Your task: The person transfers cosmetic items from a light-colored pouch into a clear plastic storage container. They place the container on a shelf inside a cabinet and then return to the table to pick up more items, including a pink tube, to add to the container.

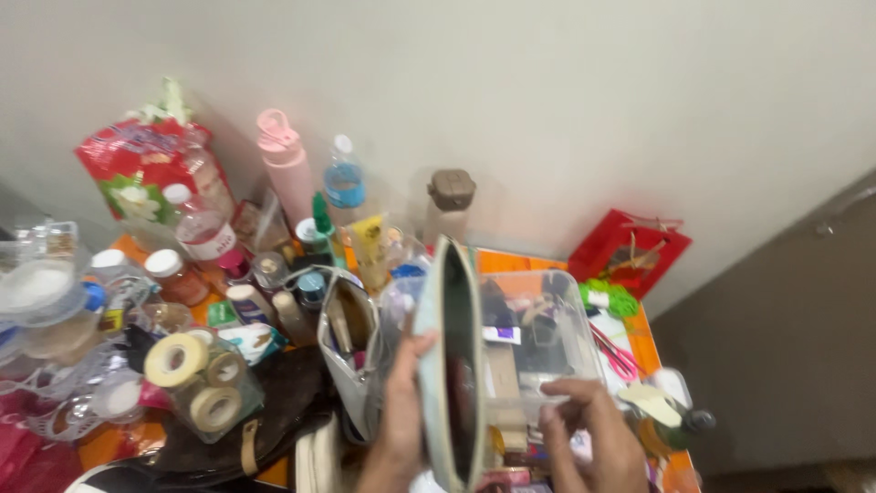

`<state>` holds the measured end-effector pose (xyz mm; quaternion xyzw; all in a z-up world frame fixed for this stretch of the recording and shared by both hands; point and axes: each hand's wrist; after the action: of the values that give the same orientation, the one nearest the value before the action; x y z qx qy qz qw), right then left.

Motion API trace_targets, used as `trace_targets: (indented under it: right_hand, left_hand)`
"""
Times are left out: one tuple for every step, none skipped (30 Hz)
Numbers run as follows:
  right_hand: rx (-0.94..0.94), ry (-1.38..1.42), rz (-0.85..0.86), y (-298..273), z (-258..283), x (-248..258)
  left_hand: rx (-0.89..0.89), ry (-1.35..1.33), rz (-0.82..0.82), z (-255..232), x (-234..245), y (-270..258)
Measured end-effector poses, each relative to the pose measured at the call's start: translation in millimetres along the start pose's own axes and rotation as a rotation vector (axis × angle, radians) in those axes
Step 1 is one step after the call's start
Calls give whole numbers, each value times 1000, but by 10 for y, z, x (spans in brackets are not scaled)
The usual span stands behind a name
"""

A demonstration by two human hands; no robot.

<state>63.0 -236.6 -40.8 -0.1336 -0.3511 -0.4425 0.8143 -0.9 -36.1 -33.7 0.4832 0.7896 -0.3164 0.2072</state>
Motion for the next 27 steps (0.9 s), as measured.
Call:
trace_targets:
  right_hand:
    - [188, 119, -127, 31, 175, 48]
    - [255, 91, -119, 74, 324, 93]
    - [319, 62, -113, 126, 443, 129]
    - [384, 32, -107, 170, 533, 150]
    - [411, 23, -86, 205, 594, 149]
    - [439, 13, -65, 247, 628, 132]
    - [466, 1, -45, 281, 638, 118]
    - [448, 22, -19, 308, 632, 109]
    - [431, 43, 6, 337, 621, 103]
    - [414, 63, 32, 370, 610, 98]
    - [311, 57, 49, 391, 599, 99]
    - [208, 50, 65, 404, 585, 108]
    - [102, 44, 82, 416, 569, 107]
    - [171, 11, 88, 441, 547, 99]
    - [237, -23, 94, 459, 515, 93]
    - [304, -56, 100, 480, 475, 80]
    - [359, -153, 74, 507, 443, 27]
    - [414, -251, 49, 550, 422, -50]
    - [464, -350, 22, 563, 395, -83]
    - [416, -388, 80, 560, 392, -129]
    - [359, -428, 131, 548, 430, -217]
    - [301, -467, 182, 542, 497, -292]
    - [350, -479, 269, 544, 588, -348]
    - [399, -489, 356, 548, 698, -387]
    - [452, -496, 448, 559, 795, -358]
    - [515, -436, 456, 568, 873, -270]
    - [584, -375, 465, 583, 955, -189]
  left_hand:
    - [-24, -14, 53, 50, -19, -8]
    - [-50, -29, 105, 86, -40, -16]
    - [-76, -42, 158, 97, -64, -15]
    - [-143, -39, 146, 95, -99, -16]
    - [-209, -37, 136, 92, -146, -31]
    - [-275, -34, 127, 68, -181, -41]
    - [-317, -58, 132, 33, -203, -47]
    - [-359, -82, 137, 6, -218, -60]
    - [-402, -107, 142, -12, -231, -69]
    - [-435, -141, 172, -15, -241, -82]
    - [-468, -174, 201, -7, -243, -98]
    - [-500, -206, 231, -4, -236, -87]
    - [-428, -245, 180, 14, -214, -75]
    - [-355, -283, 131, 56, -182, -66]
    - [-278, -322, 82, 113, -138, -44]
    - [-408, -376, 260, 166, -87, 9]
    - [-533, -428, 440, 226, -36, 58]
    - [-655, -479, 622, 283, 8, 98]
    - [-626, -430, 411, 320, 30, 142]
    - [-591, -378, 201, 320, 33, 198]
    - [-543, -322, 1, 305, 3, 236]
    - [-572, -301, -11, 266, -12, 233]
    - [-601, -280, -22, 189, -2, 207]
    - [-631, -260, -32, 97, 1, 172]
    - [-607, -135, -82, 5, 14, 110]
    - [-583, -10, -130, -86, 46, 23]
    - [-561, 116, -181, -174, 73, -38]
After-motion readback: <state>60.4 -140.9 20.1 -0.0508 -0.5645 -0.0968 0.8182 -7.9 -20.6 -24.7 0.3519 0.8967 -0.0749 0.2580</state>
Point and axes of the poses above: each hand's wrist, its own y-axis towards the middle knuckle, its own x-axis out of the back of the hand, z = x × y, and after that the axes turned 12 degrees about z, right-handed
